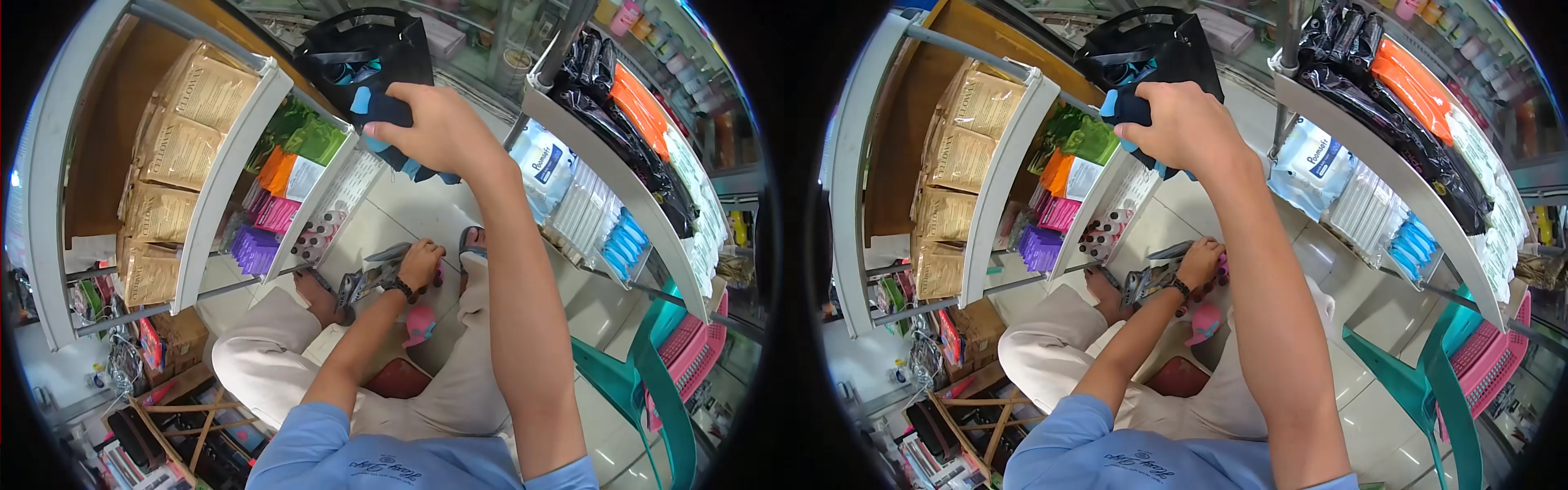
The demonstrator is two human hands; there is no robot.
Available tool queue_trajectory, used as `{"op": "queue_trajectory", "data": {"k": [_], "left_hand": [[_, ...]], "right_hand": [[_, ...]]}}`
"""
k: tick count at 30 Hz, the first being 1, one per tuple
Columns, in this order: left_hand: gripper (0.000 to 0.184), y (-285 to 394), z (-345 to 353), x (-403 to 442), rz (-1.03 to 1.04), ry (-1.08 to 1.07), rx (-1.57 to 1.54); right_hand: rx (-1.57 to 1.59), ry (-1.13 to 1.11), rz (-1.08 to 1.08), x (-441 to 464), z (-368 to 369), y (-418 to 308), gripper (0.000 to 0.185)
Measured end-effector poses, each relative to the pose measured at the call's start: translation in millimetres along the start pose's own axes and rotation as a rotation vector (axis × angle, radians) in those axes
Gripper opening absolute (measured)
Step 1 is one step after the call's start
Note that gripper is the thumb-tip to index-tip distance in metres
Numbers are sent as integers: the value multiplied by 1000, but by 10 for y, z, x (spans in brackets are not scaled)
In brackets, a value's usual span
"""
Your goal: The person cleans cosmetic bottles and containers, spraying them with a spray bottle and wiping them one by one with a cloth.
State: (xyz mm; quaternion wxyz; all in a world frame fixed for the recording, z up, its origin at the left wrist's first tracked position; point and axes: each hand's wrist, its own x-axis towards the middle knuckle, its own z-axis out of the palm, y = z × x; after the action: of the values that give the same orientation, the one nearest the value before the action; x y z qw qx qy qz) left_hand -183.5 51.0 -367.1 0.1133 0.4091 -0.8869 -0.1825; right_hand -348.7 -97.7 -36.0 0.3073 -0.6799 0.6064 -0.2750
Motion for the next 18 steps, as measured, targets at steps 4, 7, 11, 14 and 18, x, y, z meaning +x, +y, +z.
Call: {"op": "queue_trajectory", "data": {"k": [4,7,11,14,18], "left_hand": [[14,-41,-593,150,-51,185,-302],[13,-386,-924,7,-299,342,-253],[17,-1245,-969,-479,-645,406,-311],[22,-1655,-1026,-813,-775,416,-20],[30,-2277,-922,-1211,-1054,248,349]], "right_hand": [[17,32,0,10,32,-20,41],[11,-14,40,35,8,-37,44],[-61,-150,89,45,-2,-51,44],[-146,-297,130,37,53,-34,43],[-277,-522,149,100,134,-87,40]]}}
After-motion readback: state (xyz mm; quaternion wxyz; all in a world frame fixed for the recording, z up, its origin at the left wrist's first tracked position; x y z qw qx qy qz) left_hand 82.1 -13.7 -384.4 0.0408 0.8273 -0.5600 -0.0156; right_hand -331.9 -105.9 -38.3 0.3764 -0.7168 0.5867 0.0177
